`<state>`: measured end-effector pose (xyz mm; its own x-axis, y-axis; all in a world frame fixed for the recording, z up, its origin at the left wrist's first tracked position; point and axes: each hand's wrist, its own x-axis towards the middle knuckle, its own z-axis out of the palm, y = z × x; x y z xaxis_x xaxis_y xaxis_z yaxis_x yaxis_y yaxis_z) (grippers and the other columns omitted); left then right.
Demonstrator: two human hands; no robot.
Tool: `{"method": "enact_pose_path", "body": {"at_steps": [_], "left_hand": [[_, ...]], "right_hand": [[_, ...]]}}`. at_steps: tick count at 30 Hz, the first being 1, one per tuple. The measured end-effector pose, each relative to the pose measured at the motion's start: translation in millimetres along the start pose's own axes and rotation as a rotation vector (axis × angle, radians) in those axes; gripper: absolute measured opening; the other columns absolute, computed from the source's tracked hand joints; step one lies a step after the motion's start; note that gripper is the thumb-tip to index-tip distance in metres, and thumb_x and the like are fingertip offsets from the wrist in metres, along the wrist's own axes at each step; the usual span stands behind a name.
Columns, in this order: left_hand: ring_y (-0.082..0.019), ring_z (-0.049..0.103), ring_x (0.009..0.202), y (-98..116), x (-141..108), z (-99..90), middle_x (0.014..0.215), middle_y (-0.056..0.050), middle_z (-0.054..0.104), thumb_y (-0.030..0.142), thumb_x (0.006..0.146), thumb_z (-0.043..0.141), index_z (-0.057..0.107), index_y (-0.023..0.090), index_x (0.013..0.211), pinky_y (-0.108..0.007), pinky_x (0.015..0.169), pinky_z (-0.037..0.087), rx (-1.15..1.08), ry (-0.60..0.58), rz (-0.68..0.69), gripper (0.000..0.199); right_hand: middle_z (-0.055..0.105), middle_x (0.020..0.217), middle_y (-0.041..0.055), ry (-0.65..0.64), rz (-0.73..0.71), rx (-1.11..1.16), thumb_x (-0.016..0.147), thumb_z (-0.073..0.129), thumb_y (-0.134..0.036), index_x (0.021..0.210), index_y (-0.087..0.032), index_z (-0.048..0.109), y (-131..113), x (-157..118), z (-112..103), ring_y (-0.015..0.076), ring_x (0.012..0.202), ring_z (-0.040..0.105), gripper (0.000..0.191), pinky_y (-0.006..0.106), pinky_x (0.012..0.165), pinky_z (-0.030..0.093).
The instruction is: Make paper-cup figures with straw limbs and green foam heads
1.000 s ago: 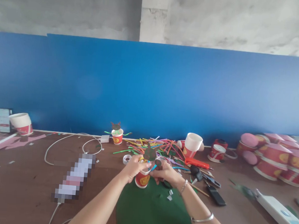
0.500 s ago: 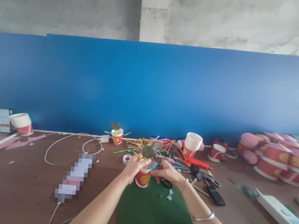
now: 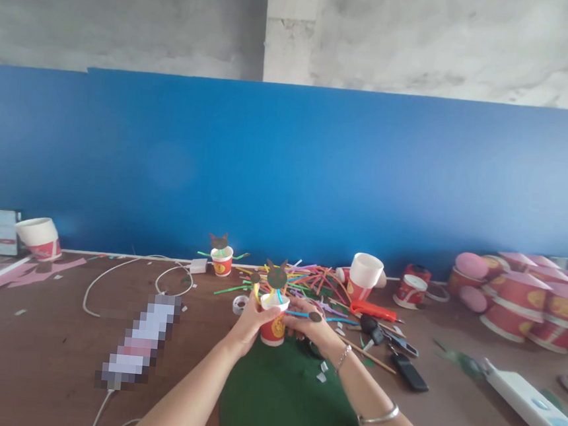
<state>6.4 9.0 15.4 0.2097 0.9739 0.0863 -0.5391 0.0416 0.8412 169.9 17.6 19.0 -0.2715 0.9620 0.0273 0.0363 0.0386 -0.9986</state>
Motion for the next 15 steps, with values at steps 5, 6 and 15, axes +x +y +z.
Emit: {"method": "enact_pose_path", "body": {"at_steps": [5,6,15], "left_hand": [[-0.026,0.059,0.106,-0.3,0.7,-0.8,0.115,-0.010,0.064,0.018,0.056,0.081,0.043,0.021,0.131,-0.038,0.095,0.040,0.065,-0.067,0.015,0.084],[-0.026,0.058,0.107,-1.9,2.1,-1.7,0.115,-0.010,0.064,0.018,0.056,0.081,0.045,0.021,0.130,-0.038,0.095,0.040,0.067,-0.029,0.045,0.082],[-0.026,0.061,0.103,-7.5,4.5,0.8,0.113,-0.010,0.066,0.022,0.056,0.082,0.052,0.019,0.122,-0.037,0.092,0.043,0.043,0.070,0.116,0.072]], "right_hand": [[0.060,0.054,-0.0023,0.084,0.017,0.194,0.062,0.076,-0.039,0.096,-0.014,0.062,0.9,2.1,-1.7,0.0100,0.047,0.052,0.044,0.019,0.041,0.033],[0.059,0.053,-0.0024,0.115,0.014,0.231,0.061,0.077,-0.038,0.095,-0.015,0.063,0.9,2.7,-1.7,0.0098,0.047,0.051,0.044,0.020,0.042,0.033],[0.058,0.049,0.0006,0.236,-0.047,0.238,0.061,0.075,-0.044,0.062,-0.014,0.064,5.2,5.9,-0.2,0.0086,0.044,0.045,0.032,0.022,0.044,0.032]]}}
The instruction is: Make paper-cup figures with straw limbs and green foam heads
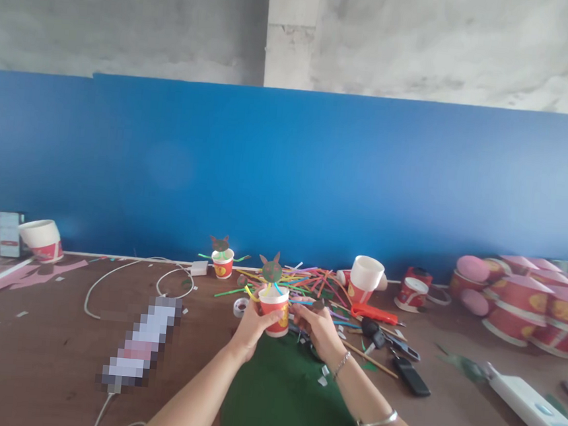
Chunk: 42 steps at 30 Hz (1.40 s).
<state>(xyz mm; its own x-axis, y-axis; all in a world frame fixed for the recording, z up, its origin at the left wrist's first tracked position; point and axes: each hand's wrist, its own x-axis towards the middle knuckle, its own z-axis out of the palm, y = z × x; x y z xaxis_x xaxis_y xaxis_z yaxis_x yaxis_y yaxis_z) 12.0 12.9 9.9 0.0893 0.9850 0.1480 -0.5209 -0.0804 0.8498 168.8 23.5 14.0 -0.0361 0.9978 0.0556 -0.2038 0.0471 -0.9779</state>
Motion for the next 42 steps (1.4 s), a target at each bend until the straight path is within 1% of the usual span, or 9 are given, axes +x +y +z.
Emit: {"method": "enact_pose_path", "body": {"at_steps": [6,12,17,21,26,30,33,37,42], "left_hand": [[-0.027,0.063,0.097,8.9,-5.5,7.7,0.105,-0.012,0.069,0.028,0.061,0.079,0.060,0.015,0.113,-0.038,0.089,0.045,0.034,-0.080,-0.033,0.057],[-0.028,0.060,0.104,4.3,-3.9,3.6,0.111,-0.013,0.066,0.029,0.059,0.080,0.057,0.017,0.115,-0.039,0.090,0.044,0.020,-0.038,-0.049,0.062],[-0.025,0.061,0.099,-2.9,-2.3,-0.9,0.109,-0.012,0.066,0.025,0.060,0.080,0.055,0.016,0.115,-0.034,0.087,0.044,0.064,-0.042,-0.093,0.061],[-0.023,0.062,0.095,-2.4,-4.3,0.3,0.105,-0.011,0.067,0.025,0.063,0.078,0.054,0.016,0.114,-0.033,0.085,0.044,0.046,-0.052,-0.090,0.058],[-0.023,0.065,0.087,1.2,-7.4,2.5,0.094,-0.011,0.069,0.027,0.063,0.077,0.055,0.015,0.110,-0.034,0.080,0.046,-0.002,-0.134,-0.137,0.053],[-0.024,0.065,0.084,1.6,-7.2,2.3,0.092,-0.011,0.069,0.032,0.062,0.077,0.055,0.015,0.109,-0.034,0.078,0.046,0.014,-0.151,-0.134,0.054],[-0.022,0.064,0.085,0.7,-5.5,1.1,0.094,-0.010,0.068,0.035,0.063,0.076,0.054,0.015,0.108,-0.033,0.078,0.047,0.072,-0.098,-0.107,0.054],[-0.020,0.062,0.085,-0.3,-3.5,3.2,0.096,-0.009,0.066,0.032,0.058,0.079,0.052,0.014,0.107,-0.030,0.075,0.047,0.286,0.048,-0.051,0.058],[-0.022,0.062,0.086,-4.0,-1.7,9.5,0.095,-0.011,0.065,0.033,0.059,0.075,0.053,0.012,0.105,-0.031,0.076,0.047,0.507,0.237,0.038,0.055]], "right_hand": [[0.059,0.050,0.0010,0.014,-0.048,-0.015,0.061,0.074,-0.048,0.066,-0.014,0.066,-3.6,-2.5,3.1,0.0091,0.043,0.045,0.036,0.023,0.043,0.031],[0.058,0.050,0.0003,0.024,-0.061,-0.039,0.060,0.074,-0.051,0.063,-0.016,0.062,-6.4,-4.0,4.8,0.0091,0.043,0.044,0.037,0.023,0.042,0.032],[0.055,0.052,-0.0015,0.006,-0.076,0.014,0.066,0.071,-0.052,0.065,-0.018,0.058,-8.9,-5.7,5.2,0.0095,0.045,0.045,0.037,0.022,0.042,0.030],[0.054,0.056,-0.0017,-0.068,-0.035,0.084,0.069,0.069,-0.047,0.063,-0.017,0.055,-7.5,-6.4,5.1,0.0091,0.048,0.047,0.034,0.020,0.043,0.031],[0.050,0.056,-0.0031,-0.173,0.045,0.189,0.065,0.070,-0.041,0.063,-0.017,0.052,-7.9,-8.2,4.8,0.0098,0.048,0.051,0.030,0.020,0.043,0.032],[0.050,0.055,-0.0036,-0.235,0.074,0.219,0.064,0.069,-0.041,0.067,-0.017,0.054,-10.1,-10.2,5.6,0.0102,0.047,0.050,0.028,0.020,0.042,0.032],[0.052,0.057,-0.0031,-0.149,-0.003,0.148,0.068,0.067,-0.043,0.066,-0.018,0.052,-9.7,-11.0,8.0,0.0107,0.049,0.050,0.029,0.021,0.044,0.032],[0.052,0.056,-0.0033,0.025,-0.179,-0.075,0.072,0.065,-0.046,0.065,-0.018,0.052,-5.4,-10.9,12.2,0.0107,0.050,0.046,0.031,0.022,0.047,0.034],[0.059,0.069,0.0018,0.052,-0.448,-0.298,0.077,0.062,-0.043,0.077,-0.018,0.059,-1.3,-14.4,17.0,0.0164,0.065,0.054,0.025,0.026,0.061,0.043]]}}
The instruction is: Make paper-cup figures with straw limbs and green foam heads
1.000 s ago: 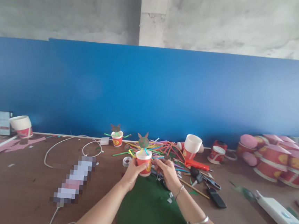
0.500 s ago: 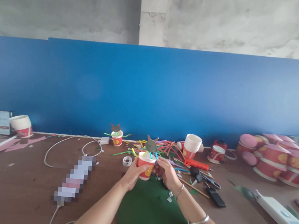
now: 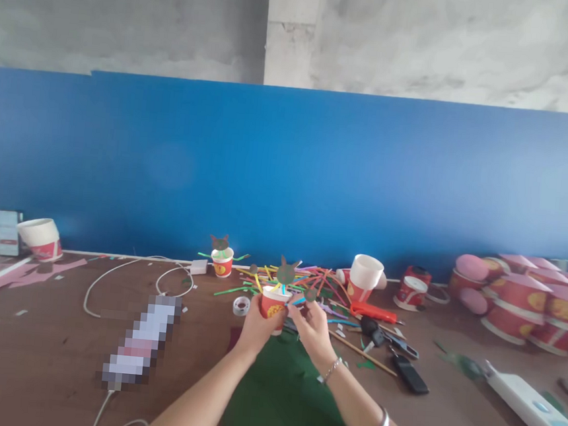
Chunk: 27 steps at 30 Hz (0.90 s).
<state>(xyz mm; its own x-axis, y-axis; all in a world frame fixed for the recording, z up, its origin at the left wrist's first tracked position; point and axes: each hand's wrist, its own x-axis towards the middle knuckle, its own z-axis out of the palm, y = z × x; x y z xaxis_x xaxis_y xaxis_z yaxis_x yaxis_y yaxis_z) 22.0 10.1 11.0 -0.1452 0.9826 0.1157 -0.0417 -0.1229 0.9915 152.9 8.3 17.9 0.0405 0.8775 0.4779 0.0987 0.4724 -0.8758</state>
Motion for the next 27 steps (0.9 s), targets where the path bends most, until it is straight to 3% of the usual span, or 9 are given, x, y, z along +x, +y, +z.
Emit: {"method": "enact_pose_path", "body": {"at_steps": [7,14,19,24,27], "left_hand": [[-0.023,0.062,0.081,-4.0,2.6,-1.4,0.089,-0.011,0.067,0.031,0.065,0.068,0.057,0.010,0.099,-0.032,0.073,0.047,0.150,-0.039,0.033,0.041],[-0.023,0.063,0.082,-8.4,5.2,-2.7,0.088,-0.009,0.069,0.027,0.064,0.067,0.058,0.011,0.100,-0.031,0.072,0.048,0.148,-0.044,0.057,0.041],[-0.022,0.062,0.080,-4.4,7.3,-3.8,0.088,-0.009,0.068,0.026,0.064,0.065,0.059,0.011,0.102,-0.031,0.072,0.047,0.210,-0.063,0.087,0.041],[-0.019,0.058,0.070,1.0,8.5,-7.9,0.077,-0.006,0.066,0.026,0.063,0.064,0.062,0.012,0.094,-0.028,0.065,0.045,0.281,-0.050,0.065,0.034],[-0.018,0.058,0.070,1.8,7.7,-9.8,0.077,-0.005,0.065,0.029,0.063,0.065,0.061,0.012,0.095,-0.027,0.064,0.045,0.250,-0.046,0.080,0.036]], "right_hand": [[0.062,0.077,0.0053,-0.094,-0.020,-0.067,0.084,0.053,-0.042,0.080,-0.017,0.060,-8.8,-1.9,-2.9,0.0177,0.071,0.056,0.026,0.028,0.069,0.046],[0.063,0.076,0.0045,-0.097,0.094,0.014,0.078,0.058,-0.047,0.079,-0.016,0.060,-15.7,1.5,-6.6,0.0172,0.069,0.056,0.031,0.026,0.062,0.044],[0.060,0.062,0.0019,-0.100,0.180,0.013,0.074,0.060,-0.051,0.075,-0.017,0.057,-19.9,2.1,-7.8,0.0160,0.059,0.055,0.034,0.025,0.053,0.041],[0.061,0.058,0.0008,-0.182,0.183,0.079,0.078,0.056,-0.052,0.072,-0.020,0.054,-25.3,-0.9,-3.5,0.0152,0.054,0.056,0.033,0.026,0.052,0.045],[0.059,0.056,0.0000,-0.145,0.190,0.088,0.075,0.060,-0.052,0.072,-0.019,0.053,-23.3,-0.4,-2.2,0.0153,0.052,0.057,0.034,0.026,0.052,0.047]]}}
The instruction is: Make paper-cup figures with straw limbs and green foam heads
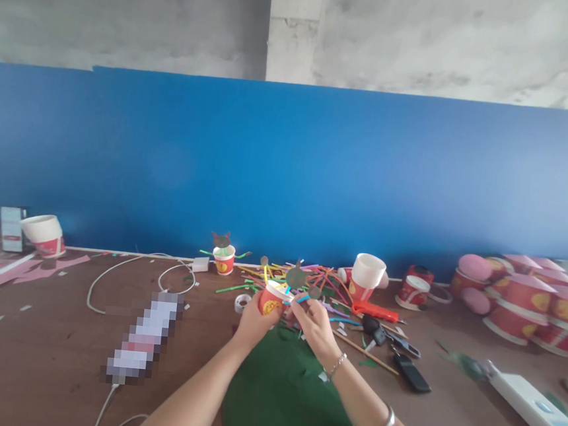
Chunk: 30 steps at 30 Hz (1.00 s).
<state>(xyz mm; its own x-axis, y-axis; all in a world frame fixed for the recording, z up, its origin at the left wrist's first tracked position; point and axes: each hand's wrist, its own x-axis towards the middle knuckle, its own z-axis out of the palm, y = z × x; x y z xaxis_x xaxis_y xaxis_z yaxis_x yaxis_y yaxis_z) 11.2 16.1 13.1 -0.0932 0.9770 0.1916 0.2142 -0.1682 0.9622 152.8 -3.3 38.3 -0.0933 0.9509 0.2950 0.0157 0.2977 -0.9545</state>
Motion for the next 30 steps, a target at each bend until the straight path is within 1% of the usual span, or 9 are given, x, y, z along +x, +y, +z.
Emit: {"method": "enact_pose_path", "body": {"at_steps": [3,5,8,11,13,16,20,25,30], "left_hand": [[-0.019,0.059,0.074,-0.3,-0.8,-0.2,0.082,-0.007,0.066,0.032,0.064,0.066,0.060,0.012,0.098,-0.029,0.067,0.046,0.001,0.049,0.036,0.040],[-0.020,0.059,0.076,-0.6,-1.1,0.0,0.084,-0.008,0.066,0.033,0.064,0.066,0.059,0.012,0.099,-0.030,0.069,0.046,0.013,0.067,0.059,0.041],[-0.020,0.059,0.076,-0.8,-1.7,0.2,0.084,-0.007,0.065,0.033,0.065,0.066,0.058,0.012,0.099,-0.030,0.070,0.046,0.022,0.074,0.082,0.041],[-0.019,0.058,0.075,-1.1,-2.6,0.8,0.084,-0.005,0.065,0.032,0.066,0.065,0.057,0.014,0.098,-0.029,0.071,0.045,0.028,0.048,0.119,0.038],[-0.019,0.058,0.076,-1.1,-3.5,1.7,0.084,-0.005,0.065,0.030,0.066,0.065,0.057,0.014,0.099,-0.030,0.072,0.045,0.023,0.038,0.137,0.038],[-0.020,0.059,0.080,-0.9,-5.0,2.6,0.090,-0.006,0.065,0.029,0.065,0.066,0.055,0.014,0.104,-0.031,0.076,0.045,0.015,0.057,0.159,0.043],[-0.021,0.059,0.089,-1.4,-7.0,2.0,0.099,-0.009,0.064,0.030,0.066,0.066,0.052,0.014,0.112,-0.032,0.081,0.044,0.034,0.064,0.242,0.050],[-0.022,0.059,0.090,-2.9,-8.7,0.7,0.101,-0.008,0.064,0.029,0.066,0.067,0.050,0.016,0.113,-0.033,0.081,0.044,0.057,0.073,0.289,0.052],[-0.023,0.059,0.092,-0.7,-9.8,0.1,0.101,-0.009,0.064,0.032,0.065,0.069,0.050,0.015,0.113,-0.034,0.082,0.044,0.080,0.056,0.279,0.054]], "right_hand": [[0.059,0.057,-0.0015,0.049,0.007,0.026,0.072,0.063,-0.053,0.083,-0.019,0.054,7.8,3.6,-0.8,0.0154,0.051,0.057,0.037,0.026,0.050,0.048],[0.059,0.056,-0.0019,0.048,0.009,0.019,0.072,0.064,-0.052,0.087,-0.018,0.054,14.3,6.1,-1.0,0.0150,0.049,0.056,0.038,0.026,0.048,0.048],[0.059,0.056,-0.0008,0.054,0.002,-0.025,0.072,0.064,-0.052,0.078,-0.018,0.055,20.5,7.9,-0.7,0.0148,0.048,0.056,0.036,0.026,0.046,0.048],[0.058,0.056,0.0003,0.078,-0.004,-0.053,0.073,0.063,-0.052,0.071,-0.018,0.055,19.5,7.4,-0.5,0.0153,0.049,0.056,0.036,0.027,0.046,0.049],[0.058,0.056,0.0006,0.092,-0.010,-0.052,0.073,0.063,-0.052,0.072,-0.018,0.055,16.9,6.5,-0.5,0.0161,0.051,0.057,0.035,0.028,0.047,0.049],[0.058,0.060,0.0004,0.107,-0.031,-0.034,0.073,0.064,-0.050,0.080,-0.019,0.053,14.8,5.4,-0.3,0.0167,0.053,0.058,0.033,0.027,0.046,0.049],[0.053,0.062,-0.0032,0.067,-0.078,-0.018,0.077,0.061,-0.046,0.094,-0.021,0.048,16.0,4.8,0.3,0.0135,0.051,0.054,0.033,0.024,0.044,0.047],[0.049,0.062,-0.0031,0.012,-0.108,-0.114,0.081,0.056,-0.043,0.084,-0.019,0.054,16.7,3.7,-0.6,0.0117,0.052,0.050,0.024,0.022,0.046,0.045],[0.050,0.060,-0.0021,-0.002,-0.137,-0.199,0.087,0.048,-0.042,0.085,-0.018,0.059,13.5,1.3,-0.9,0.0121,0.052,0.049,0.026,0.022,0.048,0.042]]}}
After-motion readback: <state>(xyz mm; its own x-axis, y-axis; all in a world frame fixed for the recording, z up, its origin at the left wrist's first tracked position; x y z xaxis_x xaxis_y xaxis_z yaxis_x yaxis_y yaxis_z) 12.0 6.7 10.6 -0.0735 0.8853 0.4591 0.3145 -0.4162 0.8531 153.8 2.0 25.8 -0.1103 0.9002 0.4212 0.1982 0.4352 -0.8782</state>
